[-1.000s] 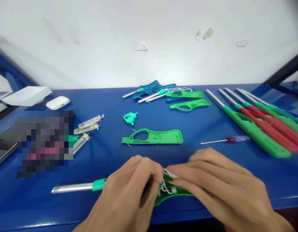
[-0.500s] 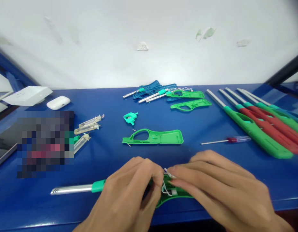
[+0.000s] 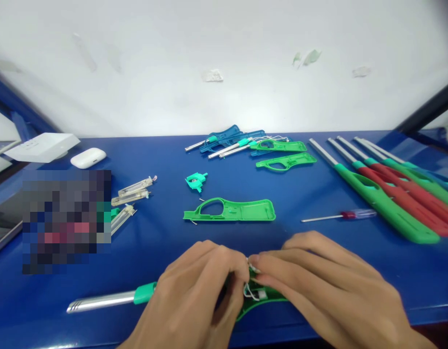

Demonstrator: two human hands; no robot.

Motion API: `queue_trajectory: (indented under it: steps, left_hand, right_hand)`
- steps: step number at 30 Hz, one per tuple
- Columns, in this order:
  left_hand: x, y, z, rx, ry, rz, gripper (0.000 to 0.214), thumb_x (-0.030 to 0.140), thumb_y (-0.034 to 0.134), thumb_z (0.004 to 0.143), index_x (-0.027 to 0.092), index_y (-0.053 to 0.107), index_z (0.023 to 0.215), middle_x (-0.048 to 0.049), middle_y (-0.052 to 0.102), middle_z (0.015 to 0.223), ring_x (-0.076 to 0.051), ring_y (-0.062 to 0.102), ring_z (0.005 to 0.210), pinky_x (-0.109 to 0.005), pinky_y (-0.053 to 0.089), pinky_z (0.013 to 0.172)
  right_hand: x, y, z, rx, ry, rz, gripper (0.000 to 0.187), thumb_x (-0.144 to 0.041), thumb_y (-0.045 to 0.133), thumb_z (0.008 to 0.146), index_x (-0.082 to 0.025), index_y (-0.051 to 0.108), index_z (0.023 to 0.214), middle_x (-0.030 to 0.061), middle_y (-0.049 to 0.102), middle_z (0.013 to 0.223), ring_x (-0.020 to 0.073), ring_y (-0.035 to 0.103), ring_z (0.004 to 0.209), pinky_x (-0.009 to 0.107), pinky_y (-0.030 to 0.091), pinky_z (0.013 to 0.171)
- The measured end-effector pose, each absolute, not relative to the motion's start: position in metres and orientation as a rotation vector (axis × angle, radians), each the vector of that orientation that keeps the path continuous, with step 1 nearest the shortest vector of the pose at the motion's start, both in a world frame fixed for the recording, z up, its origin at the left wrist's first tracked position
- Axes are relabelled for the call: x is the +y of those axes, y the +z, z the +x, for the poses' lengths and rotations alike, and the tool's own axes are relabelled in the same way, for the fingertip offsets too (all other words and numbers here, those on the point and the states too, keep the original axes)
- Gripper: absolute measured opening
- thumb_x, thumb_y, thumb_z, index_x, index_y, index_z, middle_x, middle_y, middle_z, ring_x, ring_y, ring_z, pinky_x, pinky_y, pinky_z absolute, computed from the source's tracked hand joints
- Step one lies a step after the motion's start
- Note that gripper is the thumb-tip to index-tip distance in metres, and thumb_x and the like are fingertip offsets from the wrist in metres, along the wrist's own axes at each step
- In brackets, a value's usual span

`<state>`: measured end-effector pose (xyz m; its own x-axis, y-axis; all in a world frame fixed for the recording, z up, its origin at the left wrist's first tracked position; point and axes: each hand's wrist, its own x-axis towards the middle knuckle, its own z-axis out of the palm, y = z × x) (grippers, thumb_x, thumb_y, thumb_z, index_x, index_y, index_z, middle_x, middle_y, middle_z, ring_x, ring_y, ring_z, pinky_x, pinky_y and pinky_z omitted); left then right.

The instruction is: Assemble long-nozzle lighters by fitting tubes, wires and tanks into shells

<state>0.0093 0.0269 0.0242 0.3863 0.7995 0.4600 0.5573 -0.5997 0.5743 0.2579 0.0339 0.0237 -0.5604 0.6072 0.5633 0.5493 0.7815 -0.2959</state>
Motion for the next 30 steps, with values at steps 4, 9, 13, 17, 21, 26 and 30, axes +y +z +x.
queue_trajectory:
  steps: [4, 9, 13, 17, 21, 26, 30]
  left_hand:
    - [0.037, 0.026, 0.015, 1.239, 1.113, 2.407, 0.009, 0.029, 0.069, 0.114, 0.028, 0.071, 0.106, 0.0028, 0.077, 0.084, -0.016, 0.075, 0.072, -0.025, 0.065, 0.069]
    - [0.047, 0.022, 0.021, 1.214, 1.141, 2.529, 0.02, 0.044, 0.073, 0.115, 0.027, 0.079, 0.107, -0.0023, 0.08, 0.09, -0.021, 0.078, 0.083, -0.03, 0.07, 0.077]
    - [0.041, 0.018, 0.016, 1.177, 1.129, 2.581, 0.017, 0.035, 0.069, 0.117, 0.026, 0.08, 0.109, -0.0031, 0.081, 0.093, -0.021, 0.078, 0.086, -0.031, 0.07, 0.079]
    - [0.033, 0.016, 0.01, 1.121, 1.093, 2.608, 0.022, 0.011, 0.055, 0.12, 0.019, 0.074, 0.112, -0.0029, 0.081, 0.098, -0.018, 0.077, 0.086, -0.032, 0.069, 0.083]
    - [0.029, 0.012, 0.008, 1.065, 1.063, 2.658, 0.03, -0.001, 0.051, 0.115, 0.016, 0.071, 0.101, -0.0038, 0.079, 0.094, -0.021, 0.076, 0.087, -0.037, 0.067, 0.087]
    - [0.029, 0.013, 0.011, 1.081, 1.125, 2.646, 0.034, 0.008, 0.048, 0.121, 0.018, 0.072, 0.098, -0.0058, 0.083, 0.095, -0.022, 0.073, 0.081, -0.037, 0.06, 0.069]
    - [0.028, 0.018, 0.01, 1.1, 1.127, 2.631, 0.039, 0.011, 0.045, 0.124, 0.02, 0.068, 0.094, -0.0044, 0.083, 0.092, -0.021, 0.07, 0.075, -0.038, 0.054, 0.061]
  right_hand:
    - [0.035, 0.023, 0.252, -2.185, 0.052, -0.972, 0.014, -0.022, 0.064, 0.121, -0.026, 0.073, 0.131, -0.0075, 0.087, 0.101, 0.0122, 0.078, 0.084, 0.027, 0.061, 0.085]
    - [0.036, 0.022, 0.251, -2.139, 0.011, -0.953, 0.017, -0.03, 0.06, 0.124, -0.029, 0.076, 0.12, -0.0084, 0.091, 0.1, 0.0125, 0.084, 0.081, 0.028, 0.062, 0.087]
    - [0.034, 0.014, 0.25, -2.055, 0.076, -0.948, 0.026, -0.028, 0.056, 0.125, -0.031, 0.08, 0.114, -0.006, 0.092, 0.1, 0.016, 0.085, 0.083, 0.031, 0.062, 0.089]
    - [0.032, 0.01, 0.25, -2.07, 0.097, -0.911, 0.024, -0.026, 0.06, 0.123, -0.029, 0.08, 0.111, -0.0028, 0.092, 0.103, 0.0176, 0.084, 0.09, 0.031, 0.063, 0.09]
    - [0.029, 0.011, 0.259, -2.15, 0.104, -0.86, 0.026, -0.03, 0.053, 0.126, -0.028, 0.079, 0.123, -0.0008, 0.092, 0.112, 0.0181, 0.083, 0.096, 0.033, 0.063, 0.1]
    - [0.025, 0.013, 0.27, -2.263, 0.178, -0.837, 0.03, -0.035, 0.054, 0.125, -0.027, 0.079, 0.138, 0.0035, 0.09, 0.121, 0.0219, 0.083, 0.104, 0.034, 0.065, 0.101]
    - [0.021, 0.004, 0.276, -2.263, 0.157, -0.822, 0.039, -0.04, 0.052, 0.125, -0.028, 0.074, 0.155, 0.0062, 0.089, 0.127, 0.026, 0.084, 0.111, 0.038, 0.066, 0.105]
